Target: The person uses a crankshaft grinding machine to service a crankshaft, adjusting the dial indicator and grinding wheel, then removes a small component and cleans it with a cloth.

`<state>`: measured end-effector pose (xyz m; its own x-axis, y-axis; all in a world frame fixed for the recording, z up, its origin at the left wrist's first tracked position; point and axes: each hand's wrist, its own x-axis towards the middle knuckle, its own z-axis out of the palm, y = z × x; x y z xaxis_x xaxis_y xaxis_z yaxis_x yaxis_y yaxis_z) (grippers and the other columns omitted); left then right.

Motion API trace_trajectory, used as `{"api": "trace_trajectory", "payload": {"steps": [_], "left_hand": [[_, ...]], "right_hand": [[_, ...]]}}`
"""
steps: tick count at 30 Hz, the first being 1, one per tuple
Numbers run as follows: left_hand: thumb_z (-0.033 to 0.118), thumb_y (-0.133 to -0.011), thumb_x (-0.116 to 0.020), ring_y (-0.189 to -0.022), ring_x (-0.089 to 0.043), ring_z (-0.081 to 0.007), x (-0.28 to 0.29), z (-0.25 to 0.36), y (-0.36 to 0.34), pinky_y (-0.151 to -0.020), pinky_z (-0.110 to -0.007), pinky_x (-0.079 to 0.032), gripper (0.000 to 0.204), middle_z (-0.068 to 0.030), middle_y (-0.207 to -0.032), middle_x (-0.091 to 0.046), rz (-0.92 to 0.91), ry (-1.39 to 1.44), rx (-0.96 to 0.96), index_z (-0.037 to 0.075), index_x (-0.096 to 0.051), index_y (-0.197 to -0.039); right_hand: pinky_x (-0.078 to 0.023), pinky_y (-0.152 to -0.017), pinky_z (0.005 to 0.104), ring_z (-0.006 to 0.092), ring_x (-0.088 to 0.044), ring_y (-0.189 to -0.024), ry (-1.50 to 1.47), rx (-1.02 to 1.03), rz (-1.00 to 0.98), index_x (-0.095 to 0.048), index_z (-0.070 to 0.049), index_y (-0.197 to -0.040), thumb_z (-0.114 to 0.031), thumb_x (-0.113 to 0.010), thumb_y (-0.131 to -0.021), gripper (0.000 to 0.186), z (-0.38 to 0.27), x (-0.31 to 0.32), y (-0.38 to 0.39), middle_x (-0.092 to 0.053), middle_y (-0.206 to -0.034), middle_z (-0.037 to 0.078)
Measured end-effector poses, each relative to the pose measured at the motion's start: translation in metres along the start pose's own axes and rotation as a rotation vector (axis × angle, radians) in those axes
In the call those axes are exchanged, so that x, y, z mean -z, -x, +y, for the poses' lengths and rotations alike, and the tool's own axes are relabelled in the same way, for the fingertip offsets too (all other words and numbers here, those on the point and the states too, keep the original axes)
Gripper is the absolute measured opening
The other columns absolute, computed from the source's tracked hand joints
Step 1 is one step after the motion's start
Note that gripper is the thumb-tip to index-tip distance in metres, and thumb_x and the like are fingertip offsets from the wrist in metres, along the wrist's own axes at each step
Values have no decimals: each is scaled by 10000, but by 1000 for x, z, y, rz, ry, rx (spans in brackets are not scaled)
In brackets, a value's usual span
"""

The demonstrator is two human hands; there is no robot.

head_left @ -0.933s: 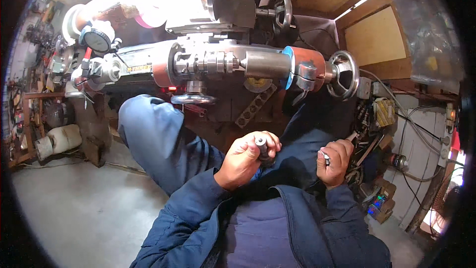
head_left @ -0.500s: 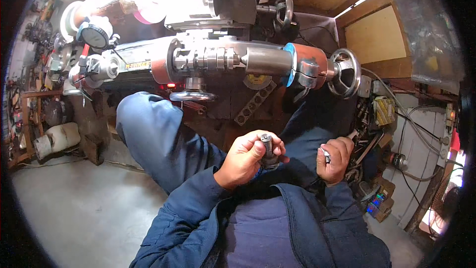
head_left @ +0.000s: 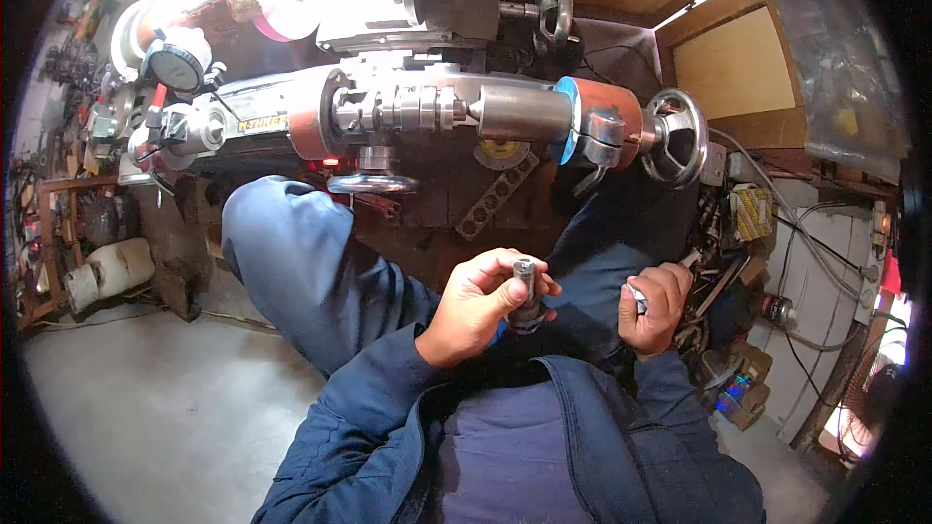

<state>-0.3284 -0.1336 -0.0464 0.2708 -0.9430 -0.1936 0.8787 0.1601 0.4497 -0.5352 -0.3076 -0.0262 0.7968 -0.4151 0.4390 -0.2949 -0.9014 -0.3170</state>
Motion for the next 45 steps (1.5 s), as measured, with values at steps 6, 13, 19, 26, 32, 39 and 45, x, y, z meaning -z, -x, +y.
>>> {"api": "trace_trajectory", "payload": {"steps": [6, 13, 19, 26, 32, 39, 45], "left_hand": [[175, -898, -735, -1051, -646, -235, -1, 0, 0, -856, -417, -596, 279, -72, -1025, -619, 39, -29, -3, 12, -632, -1099], [189, -867, -763, -1025, -655, -274, 0, -3, -2, -849, -442, -579, 309, -97, -991, -635, 53, -162, -76, 27, -621, -1088], [136, -836, -786, -1033, -652, -275, 4, -5, -3, -883, -432, -525, 281, -99, -1006, -628, 29, -287, -165, 44, -626, -1048], [56, -791, -809, -1037, -651, -274, 2, -4, -1, -915, -410, -505, 275, -99, -1014, -634, 48, -312, -271, 42, -631, -1000], [2, -838, -724, -923, -678, -229, -9, 8, -4, -793, -347, -560, 288, -147, -1020, -673, 117, -644, -297, 15, -581, -1088], [94, -951, -624, -694, -627, -149, -34, 8, -4, -536, -359, -589, 195, -48, -794, -590, 369, -288, 142, 156, -496, -1084], [233, -946, -594, -566, -555, -111, -33, -3, -9, -348, -311, -500, 103, 13, -773, -551, 484, -12, 215, 199, -502, -977]], "right_hand": [[-417, -809, 447, 292, -543, -853, -17, -6, 12, -641, -97, -938, -170, -713, -824, 153, 2, -1, 2, -611, -883, 61], [-419, -813, 440, 285, -542, -858, -13, -6, 9, -643, -99, -945, -154, -714, -811, 161, 3, -1, 3, -615, -897, 54], [-421, -806, 436, 282, -536, -866, -17, 2, 13, -642, -100, -946, -155, -716, -813, 162, 3, -1, 2, -612, -909, 56], [-437, -807, 444, 295, -542, -867, -6, -2, 3, -632, -91, -963, -129, -713, -816, 172, -3, -2, 1, -603, -916, 67], [-523, -679, 413, 331, -626, -786, -48, -129, 187, -628, -35, -1062, 24, -698, -804, 274, 7, -5, 15, -629, -936, 159], [-537, -629, 409, 330, -659, -754, -184, -419, 214, -657, -38, -1060, -140, -703, -907, 189, 24, 20, 14, -648, -883, 142], [-528, -759, 455, 391, -660, -846, 104, -740, 191, -679, -22, -1038, -256, -610, -976, 251, 99, 59, 65, -685, -955, 188]]}}
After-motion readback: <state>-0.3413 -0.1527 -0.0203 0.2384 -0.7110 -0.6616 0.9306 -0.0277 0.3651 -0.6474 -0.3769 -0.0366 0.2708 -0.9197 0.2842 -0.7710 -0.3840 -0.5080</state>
